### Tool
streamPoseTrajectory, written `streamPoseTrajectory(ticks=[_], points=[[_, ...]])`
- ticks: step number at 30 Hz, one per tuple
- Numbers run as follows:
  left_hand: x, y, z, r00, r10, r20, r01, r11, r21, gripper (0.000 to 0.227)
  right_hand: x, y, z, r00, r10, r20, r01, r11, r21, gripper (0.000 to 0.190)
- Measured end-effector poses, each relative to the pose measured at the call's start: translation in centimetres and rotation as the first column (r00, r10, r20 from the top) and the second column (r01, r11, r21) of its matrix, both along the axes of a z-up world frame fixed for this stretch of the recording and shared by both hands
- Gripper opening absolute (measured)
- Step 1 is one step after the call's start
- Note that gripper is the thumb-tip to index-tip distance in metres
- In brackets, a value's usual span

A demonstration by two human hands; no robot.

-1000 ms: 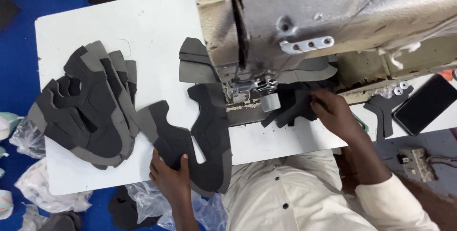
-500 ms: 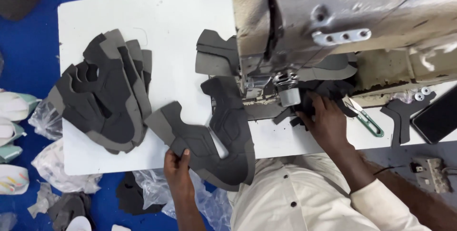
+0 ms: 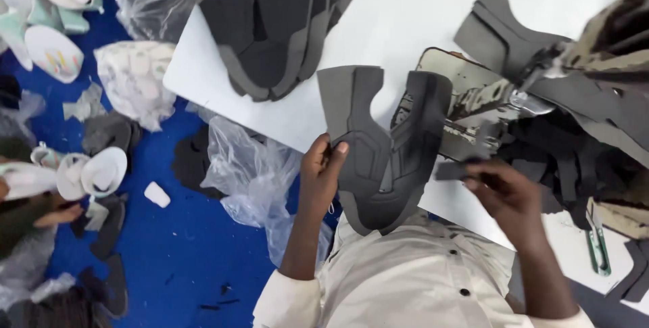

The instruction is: The person aligns two black shoe parts and sews them together using a sewing machine. They repeat this process for multiple pairs, stacking the finished items on the table.

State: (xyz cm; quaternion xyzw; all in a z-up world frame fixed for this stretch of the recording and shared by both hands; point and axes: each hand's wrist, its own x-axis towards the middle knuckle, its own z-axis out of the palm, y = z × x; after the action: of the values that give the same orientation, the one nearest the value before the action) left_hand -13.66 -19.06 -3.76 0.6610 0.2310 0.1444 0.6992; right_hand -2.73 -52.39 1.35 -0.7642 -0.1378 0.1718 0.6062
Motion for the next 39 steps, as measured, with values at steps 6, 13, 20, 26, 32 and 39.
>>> streamPoseTrajectory(ticks=[6,13,20,26,32,39], points=[[0.2,-0.6,4.6,0.995,-0.049,0.082,0.057,0.993,-0.1,0.05,2.2,14.8,3.6,0.964,0.246,0.102,-0.252,0.966,0.052,0.021],[-0.7,0.2,7.3,0.993,-0.113,0.023,0.115,0.988,-0.108,0.058,1.2,19.4,3.2,0.955,0.2,0.217,-0.213,0.976,0.04,0.018],[-0.3,0.0,6.4,0.99,-0.141,0.023,0.143,0.98,-0.138,0.063,1.2,19.2,2.0,0.967,0.113,0.227,-0.132,0.989,0.067,0.02],[-0.4,-0.1,5.7,0.992,-0.119,0.045,0.125,0.978,-0.169,0.063,0.9,19.3,2.1,0.971,0.117,0.206,-0.135,0.988,0.075,0.021],[-0.5,-0.2,6.2,0.991,-0.123,0.042,0.129,0.977,-0.173,0.063,0.6,19.3,2.4,0.954,0.107,0.28,-0.12,0.992,0.03,0.02],[-0.5,-0.1,7.2,0.992,-0.126,0.008,0.126,0.984,-0.124,0.065,0.2,19.6,3.6,0.93,0.102,0.354,-0.091,0.995,-0.048,0.02]])
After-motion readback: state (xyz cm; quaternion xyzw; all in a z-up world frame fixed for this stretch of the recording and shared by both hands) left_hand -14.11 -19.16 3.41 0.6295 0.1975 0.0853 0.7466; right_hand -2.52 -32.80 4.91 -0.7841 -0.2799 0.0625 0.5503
